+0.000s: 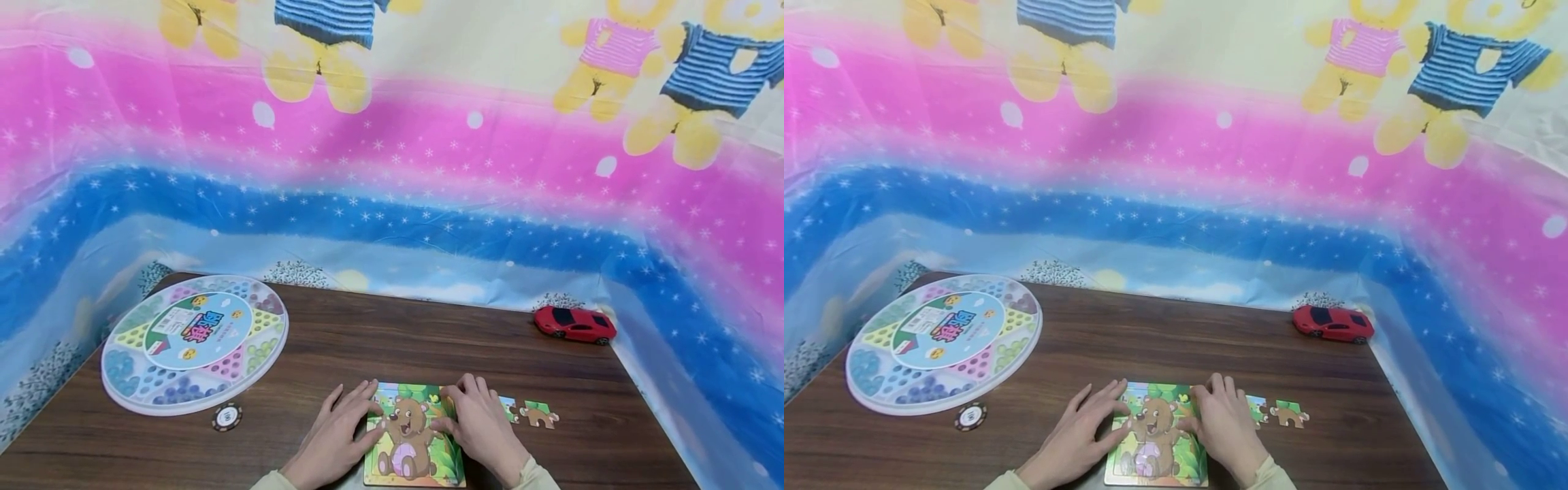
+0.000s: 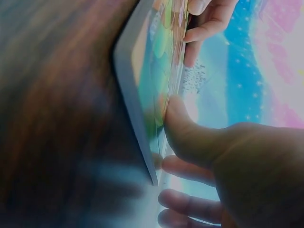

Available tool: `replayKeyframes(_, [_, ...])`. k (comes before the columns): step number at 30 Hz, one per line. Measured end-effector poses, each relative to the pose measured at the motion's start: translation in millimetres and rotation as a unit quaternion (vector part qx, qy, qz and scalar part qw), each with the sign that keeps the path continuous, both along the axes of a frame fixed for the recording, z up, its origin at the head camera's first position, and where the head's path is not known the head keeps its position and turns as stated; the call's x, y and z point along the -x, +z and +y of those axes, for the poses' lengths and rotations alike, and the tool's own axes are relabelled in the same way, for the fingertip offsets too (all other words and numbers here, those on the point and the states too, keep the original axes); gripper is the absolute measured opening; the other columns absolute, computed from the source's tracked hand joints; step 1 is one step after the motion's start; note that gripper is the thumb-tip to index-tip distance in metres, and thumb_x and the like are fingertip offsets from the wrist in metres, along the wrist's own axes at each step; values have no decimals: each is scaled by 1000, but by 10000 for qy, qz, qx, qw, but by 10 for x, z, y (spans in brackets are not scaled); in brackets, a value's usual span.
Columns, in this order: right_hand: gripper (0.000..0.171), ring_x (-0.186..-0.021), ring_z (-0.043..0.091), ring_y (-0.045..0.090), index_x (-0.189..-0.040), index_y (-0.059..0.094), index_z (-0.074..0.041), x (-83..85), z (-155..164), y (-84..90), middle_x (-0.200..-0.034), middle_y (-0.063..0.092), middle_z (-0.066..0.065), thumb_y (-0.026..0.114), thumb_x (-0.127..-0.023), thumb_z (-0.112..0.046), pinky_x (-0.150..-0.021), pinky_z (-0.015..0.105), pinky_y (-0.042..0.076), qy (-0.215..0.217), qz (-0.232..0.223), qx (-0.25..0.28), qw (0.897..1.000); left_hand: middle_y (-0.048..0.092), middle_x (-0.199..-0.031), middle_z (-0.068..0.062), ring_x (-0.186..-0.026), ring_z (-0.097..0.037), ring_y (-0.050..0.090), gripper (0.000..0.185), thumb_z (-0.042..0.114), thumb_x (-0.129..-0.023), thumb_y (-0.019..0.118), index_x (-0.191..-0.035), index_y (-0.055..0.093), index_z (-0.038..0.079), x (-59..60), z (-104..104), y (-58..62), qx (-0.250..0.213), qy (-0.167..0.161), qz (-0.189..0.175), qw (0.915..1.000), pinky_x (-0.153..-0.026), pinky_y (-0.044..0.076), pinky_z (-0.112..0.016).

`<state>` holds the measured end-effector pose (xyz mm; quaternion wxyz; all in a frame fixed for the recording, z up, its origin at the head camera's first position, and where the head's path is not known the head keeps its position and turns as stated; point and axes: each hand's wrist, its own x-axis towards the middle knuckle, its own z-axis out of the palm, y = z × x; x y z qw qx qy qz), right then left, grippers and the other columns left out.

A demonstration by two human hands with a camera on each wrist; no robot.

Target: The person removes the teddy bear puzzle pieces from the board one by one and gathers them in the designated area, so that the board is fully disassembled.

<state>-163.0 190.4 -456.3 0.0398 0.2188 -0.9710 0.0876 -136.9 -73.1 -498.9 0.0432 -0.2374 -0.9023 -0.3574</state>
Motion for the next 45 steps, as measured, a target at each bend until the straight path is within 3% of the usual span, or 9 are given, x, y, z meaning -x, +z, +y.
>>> replayKeyframes(7, [52,-77,19,41,-110,70,-12,11,-11,4,-90,48,2,69,-81,-54,-59,32,32,-104,26,-184,9998,41,-151,-8,-140,-26,36,18,37,-98,58,-108,65,24,-9,-2,-3,16,34,32,10000,-112,15,-61])
replayKeyframes(24, [47,-83,23,46,-103,69,-15,4,-66,49,-93,50,4,74,-77,-54,-63,37,38,-377,-194,-336,9985,44,-149,-10,-138,-28,38,19,37,-98,57,-107,65,22,-36,6,6,-2,27,231,9997,-111,17,-62])
replayKeyframes(30, [46,-81,22,46,-100,69,-14,1,-79,76,-91,50,3,75,-76,-53,-62,39,39,-361,-174,-392,9984,42,-150,-8,-140,-26,36,19,37,-98,58,-108,65,23,-24,8,10,97,68,144,9998,-112,16,-60])
replayKeyframes(38, [42,-78,21,43,-93,67,-13,41,-93,104,-85,46,1,77,-76,-50,-62,38,39,-278,-74,-326,9991,42,-150,-9,-140,-26,35,18,36,-98,58,-108,65,23,-11,12,6,98,54,139,9998,-113,15,-59])
replayKeyframes(45, [41,-76,18,40,-96,62,-11,80,-87,66,-85,44,-1,79,-78,-43,-63,38,38,-300,-492,35,9983,42,-150,-8,-140,-25,35,18,36,-98,58,-108,65,23,-7,3,6,125,73,173,9997,-113,15,-59])
